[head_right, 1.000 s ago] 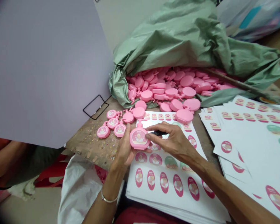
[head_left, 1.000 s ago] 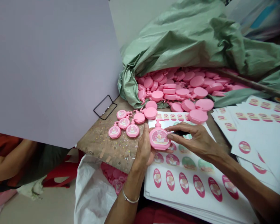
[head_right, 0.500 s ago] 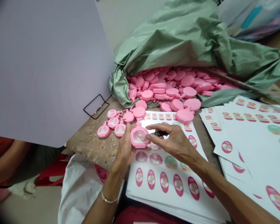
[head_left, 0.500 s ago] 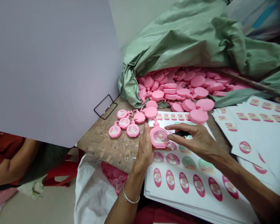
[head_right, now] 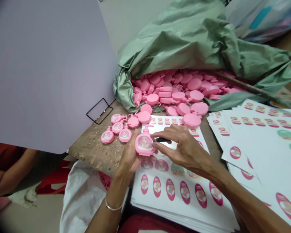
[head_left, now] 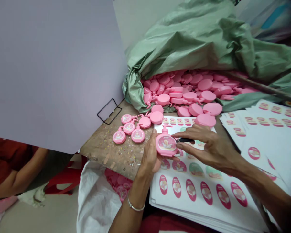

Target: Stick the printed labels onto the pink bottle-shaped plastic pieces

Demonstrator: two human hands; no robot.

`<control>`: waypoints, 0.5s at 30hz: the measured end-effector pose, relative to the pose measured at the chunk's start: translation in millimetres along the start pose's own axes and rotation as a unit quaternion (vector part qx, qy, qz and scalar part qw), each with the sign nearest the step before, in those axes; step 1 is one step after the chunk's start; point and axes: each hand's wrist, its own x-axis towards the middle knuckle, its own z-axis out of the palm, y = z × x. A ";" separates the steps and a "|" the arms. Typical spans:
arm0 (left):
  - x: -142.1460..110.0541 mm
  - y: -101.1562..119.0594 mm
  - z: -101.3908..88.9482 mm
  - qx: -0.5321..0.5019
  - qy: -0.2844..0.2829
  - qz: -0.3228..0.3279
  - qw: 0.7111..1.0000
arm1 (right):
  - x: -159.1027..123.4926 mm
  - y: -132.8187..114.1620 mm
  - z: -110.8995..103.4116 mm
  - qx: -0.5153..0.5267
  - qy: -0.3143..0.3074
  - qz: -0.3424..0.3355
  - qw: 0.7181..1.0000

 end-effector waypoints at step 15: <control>-6.7 4.1 3.9 -0.003 -0.024 -0.010 1.000 | -8.7 -2.9 -9.0 -0.020 0.101 0.095 0.990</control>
